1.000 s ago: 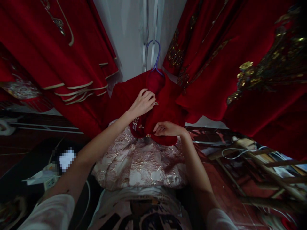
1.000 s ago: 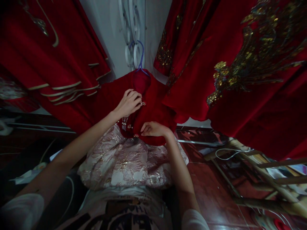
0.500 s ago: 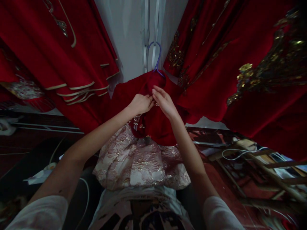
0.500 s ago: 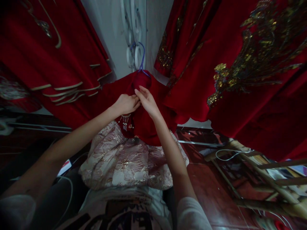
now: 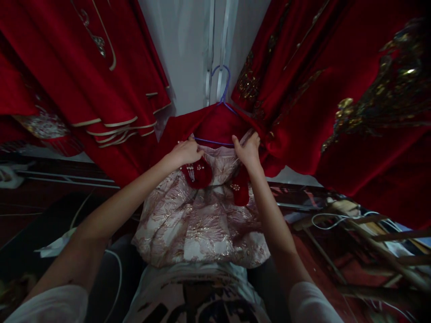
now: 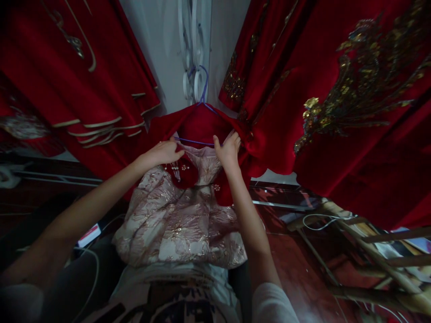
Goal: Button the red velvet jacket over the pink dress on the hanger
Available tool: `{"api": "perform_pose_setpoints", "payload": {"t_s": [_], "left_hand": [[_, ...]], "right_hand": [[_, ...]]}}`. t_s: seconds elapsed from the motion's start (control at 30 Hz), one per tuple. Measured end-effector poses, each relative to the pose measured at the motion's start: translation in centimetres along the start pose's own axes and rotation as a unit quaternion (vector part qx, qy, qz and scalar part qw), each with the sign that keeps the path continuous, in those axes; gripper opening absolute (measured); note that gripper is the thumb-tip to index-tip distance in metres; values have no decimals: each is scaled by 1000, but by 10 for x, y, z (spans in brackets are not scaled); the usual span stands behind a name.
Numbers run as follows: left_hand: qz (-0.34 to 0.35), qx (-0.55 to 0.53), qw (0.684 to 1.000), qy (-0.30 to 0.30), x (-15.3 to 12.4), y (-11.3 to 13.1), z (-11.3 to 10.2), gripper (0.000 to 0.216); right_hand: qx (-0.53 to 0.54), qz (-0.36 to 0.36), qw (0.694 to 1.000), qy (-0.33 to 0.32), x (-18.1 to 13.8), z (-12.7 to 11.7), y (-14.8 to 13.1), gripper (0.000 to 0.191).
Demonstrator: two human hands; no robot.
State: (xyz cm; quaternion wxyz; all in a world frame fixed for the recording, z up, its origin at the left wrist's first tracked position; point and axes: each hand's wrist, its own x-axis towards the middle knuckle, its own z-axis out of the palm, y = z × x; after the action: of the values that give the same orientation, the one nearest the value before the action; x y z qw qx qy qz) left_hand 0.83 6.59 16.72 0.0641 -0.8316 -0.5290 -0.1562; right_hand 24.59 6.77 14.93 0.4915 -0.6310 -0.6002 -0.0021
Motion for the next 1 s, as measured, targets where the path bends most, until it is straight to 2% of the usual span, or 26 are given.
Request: {"api": "perform_pose_setpoints", "payload": {"t_s": [0.13, 0.2, 0.27, 0.4, 0.53, 0.67, 0.77, 0.83, 0.93, 1.0], "left_hand": [[-154, -7, 987, 53, -8, -18, -5, 72], [-192, -20, 977, 91, -3, -24, -8, 76], [-211, -30, 972, 99, 4, -27, -9, 79], [-211, -30, 973, 93, 14, -30, -10, 82], [-215, -21, 970, 112, 15, -39, -18, 78], [-218, -5, 974, 63, 18, -59, -20, 78], [-215, 0, 976, 24, 18, -72, -14, 74], [-201, 16, 979, 22, 16, -77, -8, 68], [-162, 47, 984, 53, 8, -82, -5, 57], [-160, 54, 981, 91, 4, -86, -8, 52]], "right_hand": [[-23, -42, 999, 12, 23, -10, 16, 70], [-41, -47, 998, 16, 34, -13, 21, 71], [-64, -39, 997, 8, 44, -18, 26, 70], [-127, -20, 989, -71, 64, -34, 31, 61], [-144, -11, 976, -160, 81, -54, 31, 66], [-130, 26, 964, -231, 84, -66, 31, 75], [-99, 5, 967, -235, 78, -68, 33, 76], [-79, -19, 972, -220, 72, -66, 38, 70], [-29, -62, 982, -174, 66, -62, 47, 54], [-4, -90, 984, -153, 64, -58, 51, 44]]}}
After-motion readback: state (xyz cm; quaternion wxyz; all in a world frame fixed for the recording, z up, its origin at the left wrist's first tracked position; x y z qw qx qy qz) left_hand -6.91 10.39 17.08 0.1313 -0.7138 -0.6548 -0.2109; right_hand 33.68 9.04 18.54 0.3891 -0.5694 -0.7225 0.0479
